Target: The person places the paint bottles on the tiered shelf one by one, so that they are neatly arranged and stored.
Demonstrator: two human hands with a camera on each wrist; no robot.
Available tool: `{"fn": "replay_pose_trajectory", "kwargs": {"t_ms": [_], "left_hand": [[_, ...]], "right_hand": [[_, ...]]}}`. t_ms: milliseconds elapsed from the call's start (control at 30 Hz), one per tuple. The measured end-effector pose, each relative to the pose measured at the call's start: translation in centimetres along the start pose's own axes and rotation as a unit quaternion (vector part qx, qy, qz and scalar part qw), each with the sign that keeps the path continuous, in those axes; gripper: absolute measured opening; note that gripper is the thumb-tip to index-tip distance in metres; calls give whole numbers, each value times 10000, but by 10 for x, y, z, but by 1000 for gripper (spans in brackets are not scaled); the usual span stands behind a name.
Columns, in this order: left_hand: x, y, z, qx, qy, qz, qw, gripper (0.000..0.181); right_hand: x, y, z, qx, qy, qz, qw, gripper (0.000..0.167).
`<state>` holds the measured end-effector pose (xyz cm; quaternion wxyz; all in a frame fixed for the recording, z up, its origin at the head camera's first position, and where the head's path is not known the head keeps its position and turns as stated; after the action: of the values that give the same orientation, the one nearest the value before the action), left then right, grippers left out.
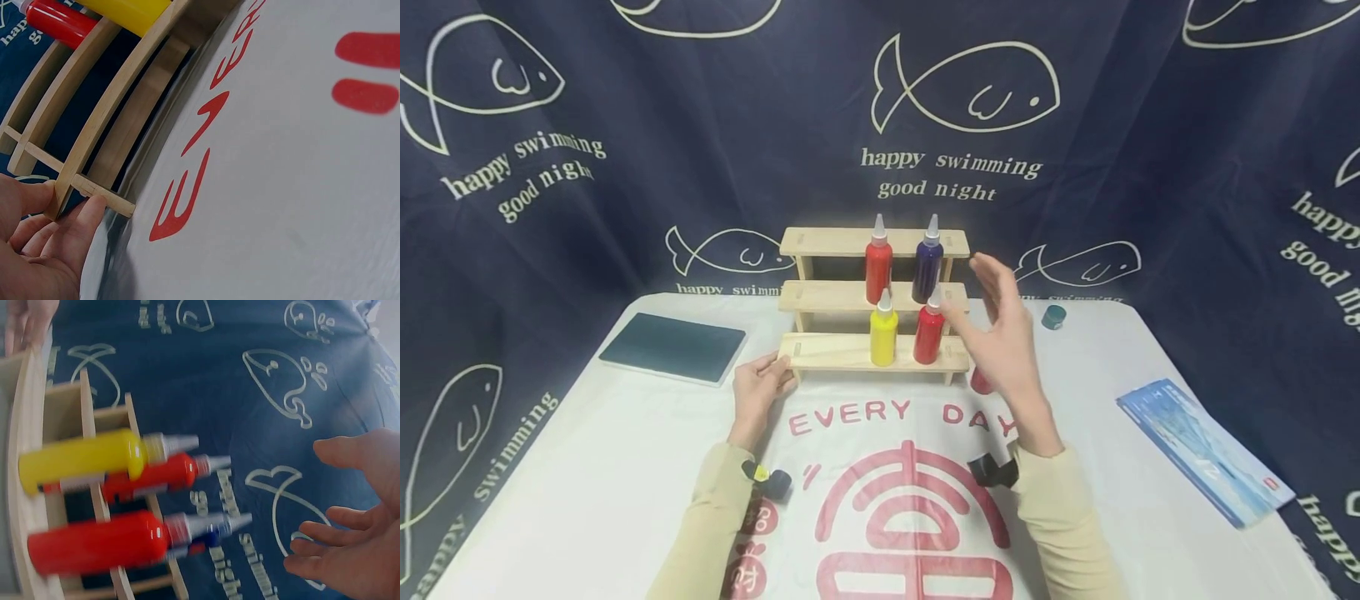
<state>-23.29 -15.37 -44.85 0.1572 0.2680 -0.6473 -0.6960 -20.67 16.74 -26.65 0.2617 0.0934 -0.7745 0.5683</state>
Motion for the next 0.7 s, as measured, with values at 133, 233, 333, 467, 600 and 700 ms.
{"fn": "replay_pose_trajectory", "kwargs": {"t_ms": [133, 233, 333, 467, 600, 700], "left_hand": [[-1, 1, 0, 21, 36, -4, 10000, 37], [-1, 1, 0, 36, 59, -12, 10000, 37], [-1, 1, 0, 11, 61, -26, 10000, 37], [0, 0, 0, -42, 41, -34, 10000, 37], [0, 0, 0, -61, 32, -10, 10000, 36], [0, -1, 1, -119, 2, 28, 9999, 36]], "right_hand": [[3, 15, -15, -353, 187, 182, 9990, 69], [3, 30, -23, -651, 250, 357, 9969, 69], [0, 49, -27, -913, 199, 565, 9940, 70], [-7, 79, -30, -1223, -46, 877, 9886, 72], [-13, 108, -30, -1505, -347, 1205, 9806, 76], [-17, 125, -28, -1668, -591, 1539, 9721, 79]]}}
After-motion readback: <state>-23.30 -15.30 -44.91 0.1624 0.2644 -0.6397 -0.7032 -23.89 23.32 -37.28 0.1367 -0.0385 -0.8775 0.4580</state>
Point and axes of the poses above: each hand's wrist, its own x-axis towards the middle knuckle, its own z-axis out of the palm, y = z × x, the point moved 4 cm from there along x, towards the middle knuckle, and after that the axes turned 10 degrees about y, right-handed, at the moved point
